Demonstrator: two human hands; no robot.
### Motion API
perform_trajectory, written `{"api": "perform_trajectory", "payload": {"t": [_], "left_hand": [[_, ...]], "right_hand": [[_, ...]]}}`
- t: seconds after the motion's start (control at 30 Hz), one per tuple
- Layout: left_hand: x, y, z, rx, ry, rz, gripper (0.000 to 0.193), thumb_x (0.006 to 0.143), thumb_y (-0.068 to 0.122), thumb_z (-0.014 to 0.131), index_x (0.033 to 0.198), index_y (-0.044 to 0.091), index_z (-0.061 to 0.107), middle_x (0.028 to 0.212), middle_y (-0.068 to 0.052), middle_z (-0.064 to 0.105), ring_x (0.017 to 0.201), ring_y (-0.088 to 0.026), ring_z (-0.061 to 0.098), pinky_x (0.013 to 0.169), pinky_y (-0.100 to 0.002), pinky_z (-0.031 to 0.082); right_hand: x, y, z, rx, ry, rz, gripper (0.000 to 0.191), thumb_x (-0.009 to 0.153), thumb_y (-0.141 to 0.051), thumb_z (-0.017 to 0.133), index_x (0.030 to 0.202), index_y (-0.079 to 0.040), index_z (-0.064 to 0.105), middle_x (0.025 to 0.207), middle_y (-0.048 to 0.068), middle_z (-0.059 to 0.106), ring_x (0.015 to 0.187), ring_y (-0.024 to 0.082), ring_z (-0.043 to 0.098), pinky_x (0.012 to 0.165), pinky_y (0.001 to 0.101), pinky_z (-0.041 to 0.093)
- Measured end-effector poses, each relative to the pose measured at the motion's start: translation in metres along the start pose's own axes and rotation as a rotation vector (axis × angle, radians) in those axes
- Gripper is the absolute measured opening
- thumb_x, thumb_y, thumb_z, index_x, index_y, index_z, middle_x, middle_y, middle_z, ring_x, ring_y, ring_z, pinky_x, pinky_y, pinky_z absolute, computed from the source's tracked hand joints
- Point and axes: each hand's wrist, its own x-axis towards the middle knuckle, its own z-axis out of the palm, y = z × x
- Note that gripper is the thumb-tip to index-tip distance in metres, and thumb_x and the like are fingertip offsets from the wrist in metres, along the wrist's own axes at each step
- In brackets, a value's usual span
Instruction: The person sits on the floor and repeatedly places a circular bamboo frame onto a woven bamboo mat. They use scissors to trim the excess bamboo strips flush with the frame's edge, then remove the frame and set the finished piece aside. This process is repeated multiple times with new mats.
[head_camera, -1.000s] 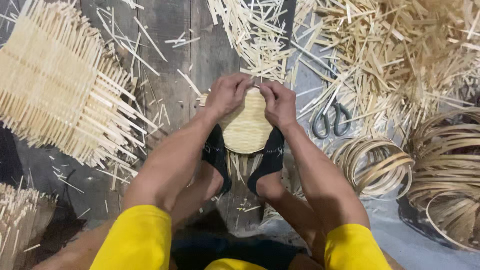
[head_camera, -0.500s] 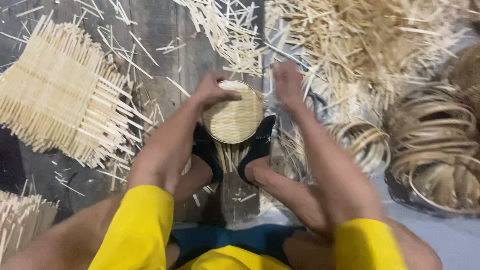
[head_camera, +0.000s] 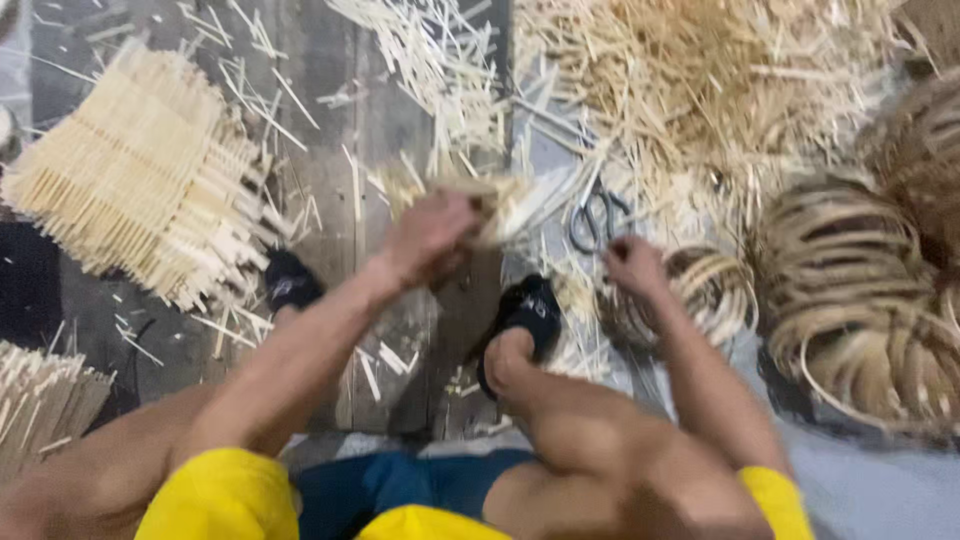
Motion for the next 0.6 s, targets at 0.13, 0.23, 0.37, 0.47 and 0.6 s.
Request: {"api": "perform_trajectory", "payload": {"t": [0.13,0.23,0.37,0.47,0.6], "left_hand": [[-0.038,-0.011,0.034,0.228,0.043,0.06,0.034,0.082,0.005,0.069,0.115,0.007,0.063,0.091,-0.004,0.055,0.09,-0.021,0.053,0.081,-0.035,0.042],[-0.055,-0.027,0.053,0.323,-0.106,0.014,0.028,0.084,0.013,0.07,0.111,0.01,0.062,0.098,-0.004,0.057,0.097,-0.021,0.055,0.086,-0.037,0.042],[-0.078,-0.03,0.059,0.189,-0.258,0.012,0.041,0.077,0.019,0.071,0.117,0.011,0.063,0.115,-0.006,0.062,0.11,-0.022,0.058,0.097,-0.037,0.044],[-0.079,-0.027,0.064,-0.089,-0.19,-0.248,0.051,0.09,0.047,0.081,0.122,0.013,0.06,0.125,-0.01,0.056,0.121,-0.029,0.053,0.101,-0.044,0.044],[-0.043,-0.034,0.086,0.146,0.131,-0.601,0.108,0.071,0.056,0.087,0.151,0.005,0.036,0.144,-0.029,0.037,0.132,-0.049,0.038,0.103,-0.061,0.037]], "right_hand": [[0.043,0.03,0.045,-0.232,0.378,-0.282,0.055,0.077,-0.025,0.086,0.117,0.004,0.063,0.114,0.029,0.066,0.107,0.043,0.063,0.095,0.0479,0.051],[0.067,0.03,0.059,-0.224,0.473,-0.26,0.06,0.075,-0.021,0.086,0.12,0.006,0.057,0.116,0.031,0.064,0.109,0.048,0.06,0.095,0.0501,0.048],[0.09,0.02,0.063,-0.152,0.308,-0.053,0.06,0.076,-0.014,0.084,0.122,0.008,0.054,0.11,0.029,0.066,0.103,0.043,0.065,0.094,0.0489,0.052],[0.094,0.021,0.059,0.1,0.105,0.053,0.054,0.073,-0.011,0.081,0.119,0.006,0.057,0.099,0.02,0.071,0.09,0.033,0.071,0.085,0.0459,0.059],[0.054,0.028,0.046,0.442,-0.405,0.183,0.049,0.068,-0.015,0.08,0.112,0.004,0.068,0.085,0.014,0.079,0.076,0.026,0.075,0.072,0.0451,0.061]]}}
